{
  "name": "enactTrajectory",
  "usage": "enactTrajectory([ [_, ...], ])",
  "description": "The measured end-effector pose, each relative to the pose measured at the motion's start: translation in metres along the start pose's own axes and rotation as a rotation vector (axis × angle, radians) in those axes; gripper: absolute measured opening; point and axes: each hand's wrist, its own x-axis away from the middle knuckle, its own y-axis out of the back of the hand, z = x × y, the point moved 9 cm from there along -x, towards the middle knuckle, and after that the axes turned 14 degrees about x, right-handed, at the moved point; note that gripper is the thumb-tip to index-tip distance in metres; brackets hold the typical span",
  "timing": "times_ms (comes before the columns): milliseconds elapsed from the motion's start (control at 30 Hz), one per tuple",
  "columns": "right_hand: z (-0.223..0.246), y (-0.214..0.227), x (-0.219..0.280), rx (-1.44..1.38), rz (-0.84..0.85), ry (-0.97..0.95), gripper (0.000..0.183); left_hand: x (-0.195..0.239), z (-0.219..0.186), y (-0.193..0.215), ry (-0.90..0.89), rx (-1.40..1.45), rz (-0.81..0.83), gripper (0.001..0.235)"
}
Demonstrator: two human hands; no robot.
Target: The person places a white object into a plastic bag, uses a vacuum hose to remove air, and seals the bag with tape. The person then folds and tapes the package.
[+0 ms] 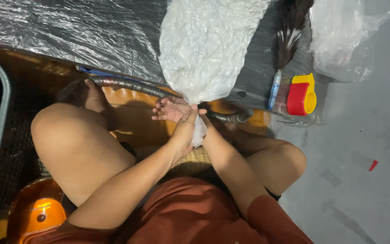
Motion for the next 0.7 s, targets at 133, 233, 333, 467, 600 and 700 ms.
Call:
enactTrajectory([
  [133,0.01,-0.01,-0.005,0.053,0.095,0.015,0.053,-0.004,0.003,0.002,-0.064,0.037,0.016,0.038],
  [233,-0.005,0.031,0.013,0.209,-0.023,-0.174,0.042,0.01,-0.003,-0.005,-0.109,0.028,-0.003,0.036],
  [333,-0.024,0.11,0.089,1.013,-0.315,-0.688,0.046,0.002,-0.001,-0.002,-0.179,-0.013,0.005,0.034],
  [467,0.045,0.134,0.131,2.187,-0.323,-1.414,0.047,0.024,-0.017,-0.012,-0.258,-0.129,0.032,0.036],
  [600,0.139,-0.043,0.086,2.09,-0.481,-1.436,0.044,0.008,-0.007,-0.001,-0.27,-0.152,0.033,0.037],
  [700,0.148,-0.094,0.036,2.117,-0.652,-0.841,0.031,0.007,-0.014,-0.005,-0.312,-0.138,0.065,0.033],
])
